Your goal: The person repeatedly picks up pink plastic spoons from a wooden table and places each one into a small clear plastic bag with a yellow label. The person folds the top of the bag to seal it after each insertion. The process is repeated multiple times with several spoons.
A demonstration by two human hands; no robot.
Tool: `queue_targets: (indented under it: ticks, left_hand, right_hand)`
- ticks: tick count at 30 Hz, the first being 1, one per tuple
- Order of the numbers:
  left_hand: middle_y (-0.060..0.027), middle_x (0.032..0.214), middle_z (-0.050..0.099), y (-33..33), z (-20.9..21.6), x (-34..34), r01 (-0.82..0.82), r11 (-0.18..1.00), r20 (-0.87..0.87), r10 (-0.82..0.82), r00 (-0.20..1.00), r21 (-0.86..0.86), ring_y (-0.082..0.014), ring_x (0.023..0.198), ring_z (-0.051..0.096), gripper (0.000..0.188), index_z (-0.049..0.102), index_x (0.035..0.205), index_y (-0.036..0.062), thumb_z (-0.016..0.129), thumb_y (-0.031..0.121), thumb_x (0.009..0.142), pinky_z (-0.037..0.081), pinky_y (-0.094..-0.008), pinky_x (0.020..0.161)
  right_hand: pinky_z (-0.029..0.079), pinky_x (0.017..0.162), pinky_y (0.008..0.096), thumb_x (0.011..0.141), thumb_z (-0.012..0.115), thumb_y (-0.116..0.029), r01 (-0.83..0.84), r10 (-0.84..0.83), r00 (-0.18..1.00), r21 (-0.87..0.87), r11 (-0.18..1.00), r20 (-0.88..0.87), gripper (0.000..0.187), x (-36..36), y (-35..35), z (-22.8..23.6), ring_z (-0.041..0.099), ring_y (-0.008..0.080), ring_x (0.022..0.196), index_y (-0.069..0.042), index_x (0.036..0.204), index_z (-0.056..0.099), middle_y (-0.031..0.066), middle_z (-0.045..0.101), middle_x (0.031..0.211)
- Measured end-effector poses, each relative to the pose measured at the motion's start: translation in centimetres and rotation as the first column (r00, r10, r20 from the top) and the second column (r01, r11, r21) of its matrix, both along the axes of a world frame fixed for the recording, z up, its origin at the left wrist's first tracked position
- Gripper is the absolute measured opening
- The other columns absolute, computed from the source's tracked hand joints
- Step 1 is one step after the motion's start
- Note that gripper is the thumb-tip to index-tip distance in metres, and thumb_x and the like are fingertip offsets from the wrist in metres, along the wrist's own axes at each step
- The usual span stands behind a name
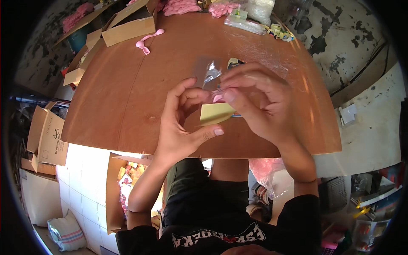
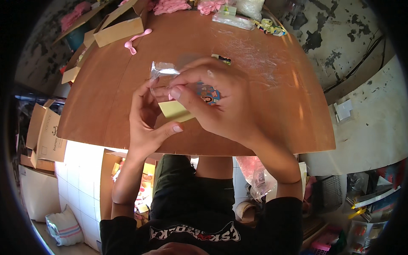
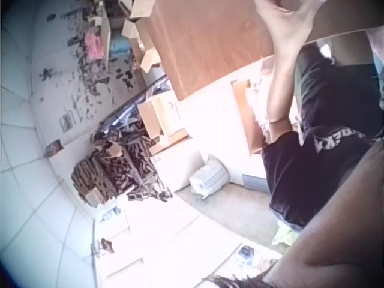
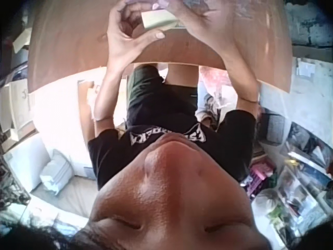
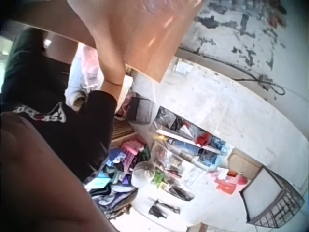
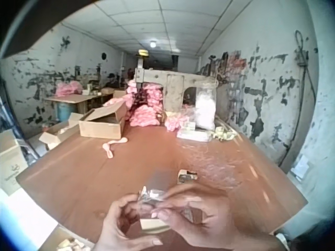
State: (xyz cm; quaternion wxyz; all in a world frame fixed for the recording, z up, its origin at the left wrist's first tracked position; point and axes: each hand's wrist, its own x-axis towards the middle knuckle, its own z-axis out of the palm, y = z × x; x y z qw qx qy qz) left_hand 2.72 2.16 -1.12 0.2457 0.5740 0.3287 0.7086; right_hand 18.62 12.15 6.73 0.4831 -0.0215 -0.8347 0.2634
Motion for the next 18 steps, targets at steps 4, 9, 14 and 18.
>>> queue_targets:
  ticks: [4, 9, 14, 18]
  left_hand:
    - [-0.0158, 0.125, 0.063, 0.3, 0.5, -0.9, 0.052, 0.999, -0.049, -0.052, 0.997, 0.005, -0.0210, 0.115, 0.063, 0.071, 0.041, 0.140, 0.0011, 0.079, -0.003, 0.081, 0.050, -0.0382, 0.100]
    - [-0.0106, 0.106, 0.071, -0.9, 0.1, -0.5, 0.048, 0.988, 0.116, -0.031, 0.993, -0.147, -0.0138, 0.098, 0.068, 0.052, 0.047, 0.134, -0.0011, 0.071, -0.006, 0.088, 0.057, -0.0278, 0.085]
    - [-0.0108, 0.110, 0.071, -1.2, -0.8, -1.3, 0.173, 0.950, 0.249, -0.107, 0.962, -0.259, -0.0139, 0.102, 0.067, 0.053, 0.048, 0.133, -0.0010, 0.070, -0.010, 0.086, 0.056, -0.0274, 0.086]
    - [-0.0096, 0.109, 0.071, -1.1, -1.3, -1.9, 0.159, 0.946, 0.185, -0.108, 0.977, -0.284, -0.0121, 0.098, 0.066, 0.049, 0.048, 0.132, -0.0015, 0.070, -0.006, 0.089, 0.056, -0.0269, 0.082]
  right_hand:
    - [0.052, 0.074, 0.0303, 0.083, 0.073, -0.004, -0.063, 0.074, 0.989, -0.094, 0.994, 0.124, 0.009, -1.4, -0.1, -0.2, 0.069, 0.0187, 0.084, 0.000, 0.092, 0.074, 0.0110, 0.071, 0.091]
    - [0.053, 0.076, 0.0286, 0.087, 0.074, -0.010, -0.058, 0.121, 0.979, -0.341, 0.938, 0.165, 0.019, -1.4, -0.9, -1.0, 0.068, 0.0155, 0.089, 0.000, 0.104, 0.072, 0.0096, 0.071, 0.093]
    - [0.055, 0.082, 0.0278, 0.091, 0.074, -0.016, -0.026, 0.221, 0.956, -0.697, 0.717, 0.192, 0.028, -0.4, -1.2, -3.6, 0.067, 0.0134, 0.093, 0.003, 0.112, 0.068, 0.0090, 0.070, 0.100]
    - [0.055, 0.085, 0.0266, 0.094, 0.070, -0.008, -0.012, 0.188, 0.970, -0.736, 0.677, 0.157, 0.022, -0.2, -1.0, -4.5, 0.067, 0.0132, 0.093, 0.006, 0.110, 0.068, 0.0091, 0.070, 0.102]
